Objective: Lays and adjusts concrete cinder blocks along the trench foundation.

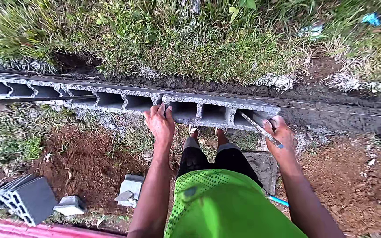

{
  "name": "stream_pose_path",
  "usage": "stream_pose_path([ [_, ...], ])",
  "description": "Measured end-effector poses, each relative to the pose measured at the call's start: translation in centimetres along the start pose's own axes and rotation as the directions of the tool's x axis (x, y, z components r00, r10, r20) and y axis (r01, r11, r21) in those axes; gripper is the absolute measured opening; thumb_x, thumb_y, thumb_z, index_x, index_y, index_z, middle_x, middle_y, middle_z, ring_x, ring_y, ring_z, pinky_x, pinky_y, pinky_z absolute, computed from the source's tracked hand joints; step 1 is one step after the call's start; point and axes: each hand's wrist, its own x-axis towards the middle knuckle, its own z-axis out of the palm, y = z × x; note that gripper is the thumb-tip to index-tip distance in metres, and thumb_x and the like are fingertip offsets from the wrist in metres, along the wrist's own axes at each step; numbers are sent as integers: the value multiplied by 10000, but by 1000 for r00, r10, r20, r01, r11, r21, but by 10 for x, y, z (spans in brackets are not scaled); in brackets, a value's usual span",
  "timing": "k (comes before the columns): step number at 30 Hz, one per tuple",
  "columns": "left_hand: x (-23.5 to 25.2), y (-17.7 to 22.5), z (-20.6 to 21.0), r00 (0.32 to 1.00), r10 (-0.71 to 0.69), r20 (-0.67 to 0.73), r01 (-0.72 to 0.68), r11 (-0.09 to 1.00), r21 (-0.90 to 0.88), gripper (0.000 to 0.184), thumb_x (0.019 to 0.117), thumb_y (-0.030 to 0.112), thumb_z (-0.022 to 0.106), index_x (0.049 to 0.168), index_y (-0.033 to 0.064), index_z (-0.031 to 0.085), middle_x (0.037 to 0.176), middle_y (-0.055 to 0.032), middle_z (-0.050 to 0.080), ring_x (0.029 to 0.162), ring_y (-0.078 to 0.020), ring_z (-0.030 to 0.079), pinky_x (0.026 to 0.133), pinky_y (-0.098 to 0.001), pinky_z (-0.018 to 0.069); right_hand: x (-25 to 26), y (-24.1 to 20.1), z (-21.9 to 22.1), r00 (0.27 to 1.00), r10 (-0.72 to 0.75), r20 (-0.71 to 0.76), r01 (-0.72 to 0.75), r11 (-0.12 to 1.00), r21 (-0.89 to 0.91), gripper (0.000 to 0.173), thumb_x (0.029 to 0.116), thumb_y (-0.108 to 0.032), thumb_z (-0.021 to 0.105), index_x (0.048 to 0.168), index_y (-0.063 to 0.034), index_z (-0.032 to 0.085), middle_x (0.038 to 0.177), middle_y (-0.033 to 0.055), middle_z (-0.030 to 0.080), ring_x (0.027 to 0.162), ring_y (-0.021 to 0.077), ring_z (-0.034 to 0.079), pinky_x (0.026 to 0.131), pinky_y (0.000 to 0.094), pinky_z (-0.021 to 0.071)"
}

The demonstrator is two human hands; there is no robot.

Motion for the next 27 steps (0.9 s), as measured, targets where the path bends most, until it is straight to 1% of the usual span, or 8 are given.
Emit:
stream_pose_path([
  [3, 2, 2, -2, 1000, -4, 15, 4, 1000, 8, 366, 1042, 327, 589, 1222, 42, 732, 1228, -207, 673, 1178, -452, 566, 978, -635, 435, 1, -4, -3, 999, 30, 25, -31, 999, 25, 383, 1085, -300, 538, 1315, 6, 571, 1091, 281, 682, 1075, 453, 663, 962, 636, 489],
  [7, 4, 6, -11, 996, -10, 83, 7, 999, 33, 404, 1042, 348, 576, 1253, 33, 714, 1235, -245, 666, 1229, -482, 548, 1026, -650, 413, 2, 6, 0, 1000, 3, 28, -5, 997, 76, 404, 1100, -358, 482, 1300, -18, 570, 1075, 268, 683, 989, 462, 682, 852, 672, 523],
  [10, 7, 4, -20, 992, 15, 129, -20, 999, 42, 386, 1046, 343, 569, 1221, 36, 723, 1229, -262, 670, 1240, -490, 555, 1052, -645, 415, -6, 29, 2, 998, -61, -4, 61, 982, 180, 510, 1087, -428, 491, 1461, -85, 538, 1323, 224, 655, 1189, 433, 645, 994, 667, 493],
  [14, 9, 1, -33, 987, 28, 160, -32, 999, 23, 354, 1029, 328, 611, 1187, 36, 735, 1205, -272, 672, 1225, -491, 561, 1061, -639, 407, -19, 56, 10, 993, -114, 14, 106, 957, 272, 612, 1030, -396, 634, 1537, -103, 457, 1433, 221, 590, 1258, 412, 619, 1053, 627, 490],
  [16, 10, -2, -31, 984, 25, 176, -26, 1000, 1, 347, 1023, 329, 622, 1176, 40, 740, 1204, -268, 674, 1227, -478, 570, 1070, -637, 409, -17, 60, 19, 984, -176, -13, 171, 938, 302, 581, 1023, -304, 665, 1528, -88, 476, 1406, 214, 615, 1217, 372, 658, 1049, 578, 521],
  [18, 10, -5, -29, 983, 20, 182, -20, 1000, -3, 343, 1025, 334, 619, 1179, 53, 742, 1216, -263, 672, 1235, -459, 575, 1084, -623, 404, -13, 57, 26, 983, -177, -50, 184, 935, 303, 529, 1025, -264, 654, 1511, -105, 517, 1387, 184, 641, 1235, 337, 654, 1087, 547, 498],
  [23, 12, -5, -28, 984, 21, 177, -19, 1000, -12, 336, 1020, 330, 626, 1177, 55, 738, 1221, -248, 675, 1245, -450, 570, 1100, -611, 389, -9, 53, 26, 986, -154, -63, 166, 938, 305, 489, 1031, -269, 640, 1495, -148, 548, 1331, 166, 681, 1217, 351, 660, 1077, 574, 486],
  [27, 10, -4, -29, 982, 7, 187, -4, 1000, -19, 323, 1021, 332, 619, 1174, 73, 737, 1226, -238, 675, 1257, -457, 557, 1091, -635, 395, -5, 56, 29, 983, -170, -70, 183, 923, 339, 464, 1026, -235, 643, 1474, -134, 575, 1367, 157, 662, 1256, 323, 641, 1108, 530, 479],
])
